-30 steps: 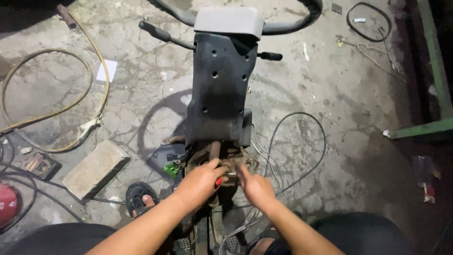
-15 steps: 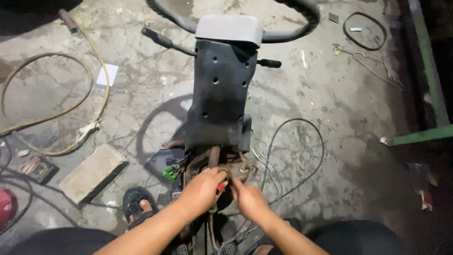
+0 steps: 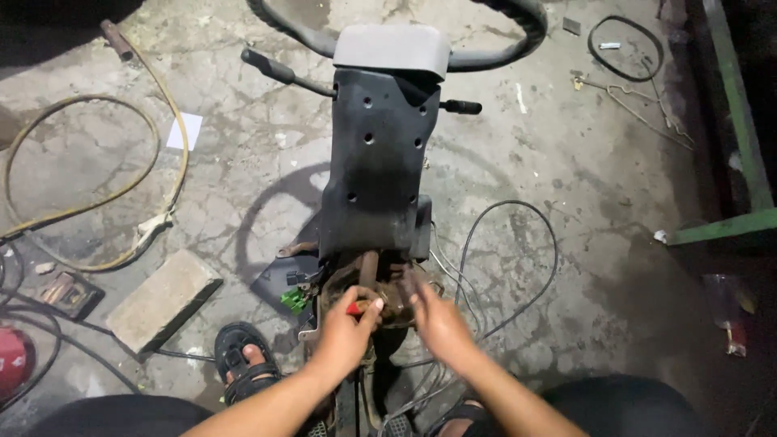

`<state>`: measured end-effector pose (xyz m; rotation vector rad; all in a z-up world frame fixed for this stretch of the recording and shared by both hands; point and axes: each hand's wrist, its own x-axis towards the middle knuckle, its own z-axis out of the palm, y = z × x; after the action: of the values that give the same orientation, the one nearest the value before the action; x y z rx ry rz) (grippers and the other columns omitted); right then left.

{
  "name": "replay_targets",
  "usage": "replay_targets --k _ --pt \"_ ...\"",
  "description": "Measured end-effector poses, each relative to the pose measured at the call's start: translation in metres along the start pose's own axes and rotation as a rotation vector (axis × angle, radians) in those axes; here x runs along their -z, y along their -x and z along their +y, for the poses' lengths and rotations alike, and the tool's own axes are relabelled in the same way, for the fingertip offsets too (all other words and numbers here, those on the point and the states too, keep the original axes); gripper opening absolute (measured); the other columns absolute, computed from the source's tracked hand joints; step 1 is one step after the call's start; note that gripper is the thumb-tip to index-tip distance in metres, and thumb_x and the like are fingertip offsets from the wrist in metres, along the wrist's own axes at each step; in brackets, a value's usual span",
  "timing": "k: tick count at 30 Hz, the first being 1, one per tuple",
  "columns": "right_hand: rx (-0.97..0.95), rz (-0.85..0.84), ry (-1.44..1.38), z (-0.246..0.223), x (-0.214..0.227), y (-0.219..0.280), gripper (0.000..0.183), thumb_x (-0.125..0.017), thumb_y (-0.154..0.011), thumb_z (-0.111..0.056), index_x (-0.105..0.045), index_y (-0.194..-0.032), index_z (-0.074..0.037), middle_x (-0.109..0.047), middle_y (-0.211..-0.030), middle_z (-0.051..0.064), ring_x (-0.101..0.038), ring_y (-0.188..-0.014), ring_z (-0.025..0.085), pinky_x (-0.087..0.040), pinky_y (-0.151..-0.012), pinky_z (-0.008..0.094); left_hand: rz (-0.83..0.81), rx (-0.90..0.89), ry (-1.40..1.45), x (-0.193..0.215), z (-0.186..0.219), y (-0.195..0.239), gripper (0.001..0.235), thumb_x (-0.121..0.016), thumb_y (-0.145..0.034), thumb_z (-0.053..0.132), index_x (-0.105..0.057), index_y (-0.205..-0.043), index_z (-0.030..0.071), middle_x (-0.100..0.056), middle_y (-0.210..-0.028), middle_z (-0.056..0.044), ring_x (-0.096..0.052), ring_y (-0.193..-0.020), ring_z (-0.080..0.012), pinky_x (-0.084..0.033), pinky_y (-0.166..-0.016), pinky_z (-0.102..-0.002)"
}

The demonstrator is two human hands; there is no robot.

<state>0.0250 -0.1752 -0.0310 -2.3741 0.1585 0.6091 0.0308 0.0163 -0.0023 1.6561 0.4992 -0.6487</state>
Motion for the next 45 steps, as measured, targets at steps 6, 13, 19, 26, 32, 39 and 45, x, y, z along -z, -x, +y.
replay_targets --k 6,13,19,26,32,39,45 --pt "0.090 -0.140 0.321 -0.009 -0.004 0.005 0.048 -0.045 -0.107 -0.018 -0.041 -0.154 -0.024 -0.058 -0.067 0.003 -0.054 -0.052 0.017 -0.052 -0.044 0.029 -0.029 -0.010 -0.109 0.005 0.008 0.000 0.008 -0.065 -0.101 0.023 -0.064 -0.097 0.016 -0.079 -0.092 -0.007 -0.075 -0.090 -0.0186 -0.053 -0.076 -0.031" --pt "-0.119 -0.266 0.322 -0.038 0.025 0.010 0.060 -0.035 -0.110 -0.018 -0.018 -0.166 -0.031 -0.053 -0.071 0.003 -0.056 -0.061 0.017 -0.054 -0.056 0.030 -0.068 -0.253 -0.363 0.008 0.002 -0.006 0.025 -0.061 -0.099 0.028 -0.067 -0.115 0.011 -0.068 -0.120 -0.006 -0.067 -0.107 -0.0237 -0.051 -0.090 -0.034" --pt "-0.144 -0.207 0.375 0.003 0.005 -0.008 0.059 -0.042 -0.103 -0.024 -0.031 -0.161 -0.033 -0.069 -0.088 0.011 -0.067 -0.074 0.028 -0.052 -0.064 0.042 -0.264 -0.902 -0.933 0.007 -0.006 -0.003 0.017 -0.062 -0.088 0.009 -0.063 -0.105 0.009 -0.064 -0.096 -0.014 -0.066 -0.070 -0.0429 -0.053 -0.056 -0.057" --pt "-0.069 -0.303 0.293 -0.030 0.023 0.010 0.057 -0.042 -0.104 -0.018 -0.038 -0.156 -0.041 -0.068 -0.092 0.012 -0.061 -0.073 0.025 -0.054 -0.067 0.037 -0.345 -1.048 -1.490 -0.017 -0.041 0.016 0.029 -0.067 -0.090 0.027 -0.070 -0.113 0.011 -0.058 -0.111 -0.016 -0.059 -0.092 -0.0370 -0.053 -0.062 -0.049" --pt "-0.101 -0.248 0.362 -0.019 0.009 0.001 0.055 -0.038 -0.105 -0.024 -0.037 -0.157 -0.045 -0.067 -0.083 0.012 -0.064 -0.072 0.030 -0.049 -0.065 0.046 -0.377 -0.909 -1.588 0.001 -0.017 0.037 0.026 -0.060 -0.096 0.018 -0.070 -0.117 0.007 -0.058 -0.114 -0.021 -0.061 -0.094 -0.0412 -0.055 -0.067 -0.052" --pt "-0.131 -0.242 0.379 -0.022 0.014 -0.008 0.055 -0.028 -0.107 -0.030 -0.029 -0.161 -0.041 -0.071 -0.098 0.019 -0.068 -0.086 0.039 -0.049 -0.070 0.050 -0.240 -0.909 -1.649 0.020 -0.026 0.031 0.023 -0.059 -0.093 0.022 -0.069 -0.111 0.013 -0.059 -0.114 -0.018 -0.061 -0.091 -0.0400 -0.050 -0.071 -0.054" --pt "0.168 -0.190 0.478 -0.002 -0.029 -0.011 0.075 -0.048 -0.090 -0.005 -0.035 -0.160 -0.028 -0.072 -0.089 0.017 -0.069 -0.069 0.037 -0.055 -0.059 0.051 -0.128 -0.871 -1.701 0.033 -0.037 0.031 0.019 -0.061 -0.091 0.023 -0.070 -0.106 0.019 -0.061 -0.101 -0.012 -0.061 -0.087 -0.0370 -0.049 -0.067 -0.050"
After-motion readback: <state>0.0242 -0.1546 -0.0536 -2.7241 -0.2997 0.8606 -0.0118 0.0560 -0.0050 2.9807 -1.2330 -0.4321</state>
